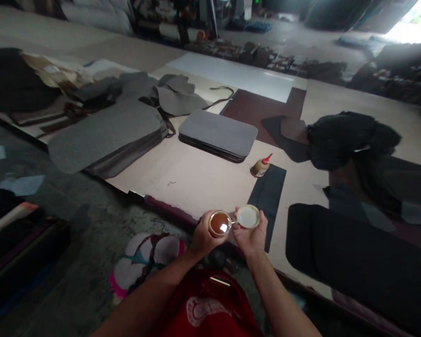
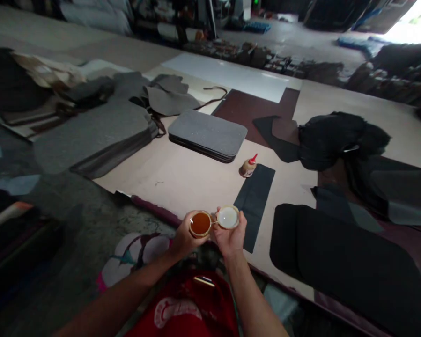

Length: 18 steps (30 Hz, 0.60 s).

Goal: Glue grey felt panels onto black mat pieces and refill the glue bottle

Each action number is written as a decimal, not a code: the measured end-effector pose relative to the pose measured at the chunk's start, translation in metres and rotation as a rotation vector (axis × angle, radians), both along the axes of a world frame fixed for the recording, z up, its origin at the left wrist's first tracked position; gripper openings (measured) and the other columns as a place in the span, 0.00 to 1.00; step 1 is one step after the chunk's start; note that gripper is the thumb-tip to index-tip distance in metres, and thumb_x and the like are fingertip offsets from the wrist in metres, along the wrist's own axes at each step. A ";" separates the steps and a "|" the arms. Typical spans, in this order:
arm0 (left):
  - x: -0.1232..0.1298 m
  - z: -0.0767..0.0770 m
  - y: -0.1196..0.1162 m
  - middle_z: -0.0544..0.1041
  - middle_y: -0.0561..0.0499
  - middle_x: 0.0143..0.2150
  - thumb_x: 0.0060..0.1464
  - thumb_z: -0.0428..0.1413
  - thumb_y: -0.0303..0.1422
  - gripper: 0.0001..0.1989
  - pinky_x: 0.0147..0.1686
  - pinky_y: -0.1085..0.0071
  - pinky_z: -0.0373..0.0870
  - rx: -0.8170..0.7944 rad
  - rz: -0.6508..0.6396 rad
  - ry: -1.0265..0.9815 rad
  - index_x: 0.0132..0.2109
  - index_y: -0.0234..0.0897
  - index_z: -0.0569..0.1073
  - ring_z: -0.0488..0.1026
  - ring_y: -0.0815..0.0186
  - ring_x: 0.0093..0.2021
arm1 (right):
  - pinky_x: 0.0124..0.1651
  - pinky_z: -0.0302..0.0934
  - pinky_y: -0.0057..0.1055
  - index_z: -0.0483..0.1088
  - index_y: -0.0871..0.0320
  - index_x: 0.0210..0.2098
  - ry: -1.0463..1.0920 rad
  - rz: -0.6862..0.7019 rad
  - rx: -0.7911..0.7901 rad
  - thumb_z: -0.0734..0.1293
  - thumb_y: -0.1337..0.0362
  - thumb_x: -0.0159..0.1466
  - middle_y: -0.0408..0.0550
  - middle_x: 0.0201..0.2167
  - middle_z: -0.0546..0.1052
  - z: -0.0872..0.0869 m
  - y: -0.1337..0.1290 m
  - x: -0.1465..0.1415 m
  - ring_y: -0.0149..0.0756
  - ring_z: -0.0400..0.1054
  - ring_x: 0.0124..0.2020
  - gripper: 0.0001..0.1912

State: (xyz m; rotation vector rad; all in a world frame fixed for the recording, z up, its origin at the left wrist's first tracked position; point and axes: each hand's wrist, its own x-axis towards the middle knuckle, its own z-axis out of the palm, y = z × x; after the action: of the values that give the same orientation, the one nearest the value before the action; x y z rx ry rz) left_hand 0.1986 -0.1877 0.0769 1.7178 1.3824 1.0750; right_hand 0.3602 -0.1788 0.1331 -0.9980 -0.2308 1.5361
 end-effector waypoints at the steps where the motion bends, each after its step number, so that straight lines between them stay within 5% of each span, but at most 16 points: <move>1: 0.000 0.000 0.000 0.74 0.42 0.56 0.44 0.67 0.33 0.35 0.60 0.55 0.71 0.000 0.003 0.002 0.60 0.39 0.65 0.74 0.52 0.57 | 0.26 0.61 0.30 0.75 0.54 0.39 -0.002 0.002 0.024 0.58 0.35 0.62 0.50 0.35 0.76 0.000 0.000 0.002 0.37 0.66 0.32 0.30; 5: 0.000 -0.003 0.000 0.75 0.42 0.56 0.43 0.68 0.33 0.37 0.60 0.55 0.71 -0.025 0.004 0.000 0.60 0.39 0.64 0.74 0.52 0.57 | 0.24 0.57 0.30 0.75 0.55 0.42 -0.037 -0.035 0.130 0.53 0.30 0.62 0.48 0.31 0.70 0.010 -0.004 0.024 0.35 0.56 0.27 0.38; 9: -0.001 -0.008 0.001 0.75 0.43 0.56 0.42 0.69 0.34 0.40 0.60 0.55 0.72 -0.063 0.003 -0.007 0.61 0.39 0.64 0.74 0.52 0.57 | 0.25 0.60 0.29 0.75 0.53 0.50 0.088 -0.140 0.158 0.57 0.31 0.63 0.47 0.33 0.70 0.022 -0.025 0.069 0.34 0.58 0.28 0.36; 14: -0.002 -0.009 0.001 0.74 0.42 0.58 0.43 0.69 0.36 0.40 0.61 0.54 0.71 -0.095 0.003 -0.010 0.62 0.39 0.64 0.74 0.52 0.58 | 0.24 0.65 0.26 0.75 0.53 0.52 0.161 -0.316 -0.015 0.63 0.29 0.59 0.51 0.37 0.77 0.013 -0.094 0.124 0.35 0.68 0.31 0.39; 18: -0.001 -0.006 0.001 0.74 0.42 0.57 0.43 0.69 0.37 0.40 0.61 0.53 0.70 -0.113 0.010 -0.009 0.62 0.38 0.64 0.74 0.51 0.57 | 0.34 0.75 0.33 0.74 0.56 0.55 0.129 -0.419 -0.131 0.69 0.40 0.61 0.60 0.52 0.79 -0.009 -0.156 0.141 0.40 0.76 0.38 0.32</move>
State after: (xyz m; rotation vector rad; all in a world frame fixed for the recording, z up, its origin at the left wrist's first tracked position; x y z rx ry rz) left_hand 0.1974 -0.1865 0.0709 1.6244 1.4198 0.9902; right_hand 0.5007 -0.3344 0.1244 -0.9727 0.1654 1.2343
